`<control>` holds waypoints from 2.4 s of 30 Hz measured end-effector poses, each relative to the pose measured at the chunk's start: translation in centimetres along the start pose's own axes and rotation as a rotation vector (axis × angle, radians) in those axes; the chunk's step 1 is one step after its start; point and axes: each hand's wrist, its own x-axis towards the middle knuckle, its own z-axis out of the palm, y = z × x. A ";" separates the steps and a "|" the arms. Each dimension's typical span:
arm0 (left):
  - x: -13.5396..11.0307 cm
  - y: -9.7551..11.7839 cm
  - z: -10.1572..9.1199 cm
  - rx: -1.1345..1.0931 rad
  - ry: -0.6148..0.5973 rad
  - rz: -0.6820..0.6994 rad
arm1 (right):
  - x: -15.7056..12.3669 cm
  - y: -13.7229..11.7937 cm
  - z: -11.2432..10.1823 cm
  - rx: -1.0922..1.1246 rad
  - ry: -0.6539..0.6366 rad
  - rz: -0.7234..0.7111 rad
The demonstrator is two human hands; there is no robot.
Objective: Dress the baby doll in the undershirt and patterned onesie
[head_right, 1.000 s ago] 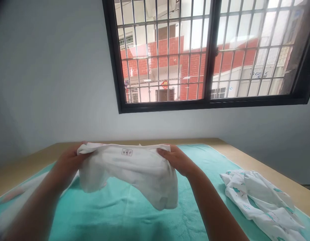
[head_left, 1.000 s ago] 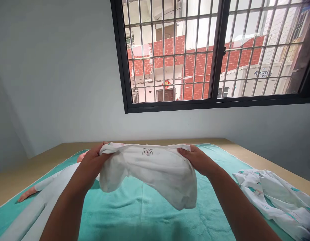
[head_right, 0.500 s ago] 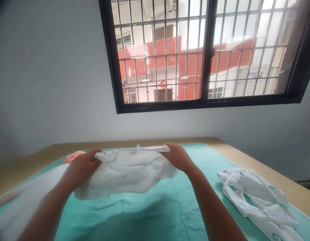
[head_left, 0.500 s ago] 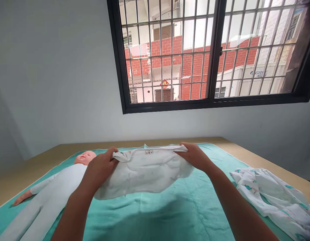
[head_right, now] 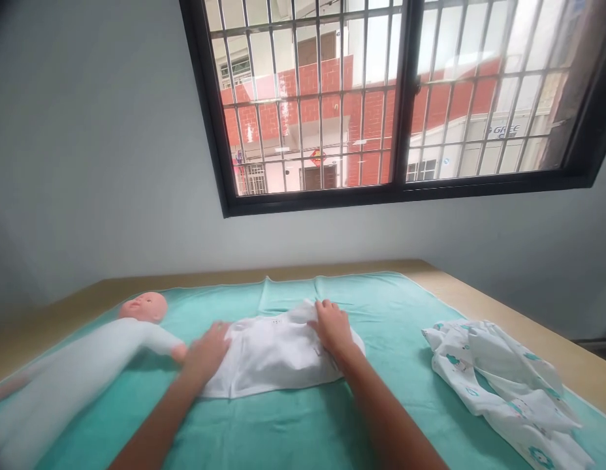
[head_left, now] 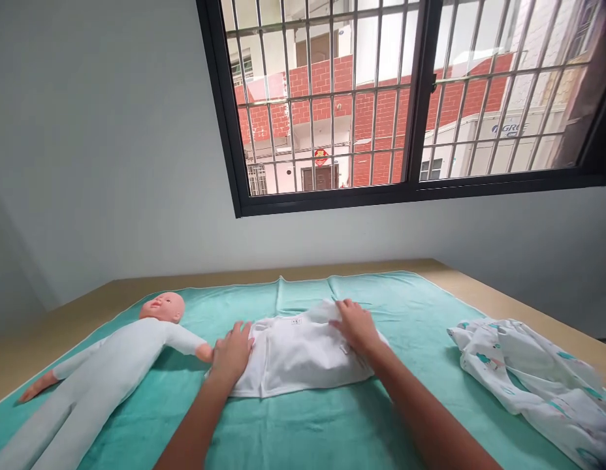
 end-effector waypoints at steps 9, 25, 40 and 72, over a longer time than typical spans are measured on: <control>-0.1 1.5 1.7 -0.017 0.153 0.091 | -0.6 1.5 3.8 0.037 0.174 -0.110; -7.4 -4.4 2.8 -0.292 0.251 0.579 | -9.9 7.6 -0.7 0.219 -0.085 -0.601; -7.8 -2.7 1.1 -0.540 0.100 0.411 | -8.3 9.1 -1.1 0.177 0.029 -0.615; -0.9 4.6 -1.2 -0.673 -0.079 0.040 | -2.9 -3.4 -0.3 0.514 -0.113 -0.187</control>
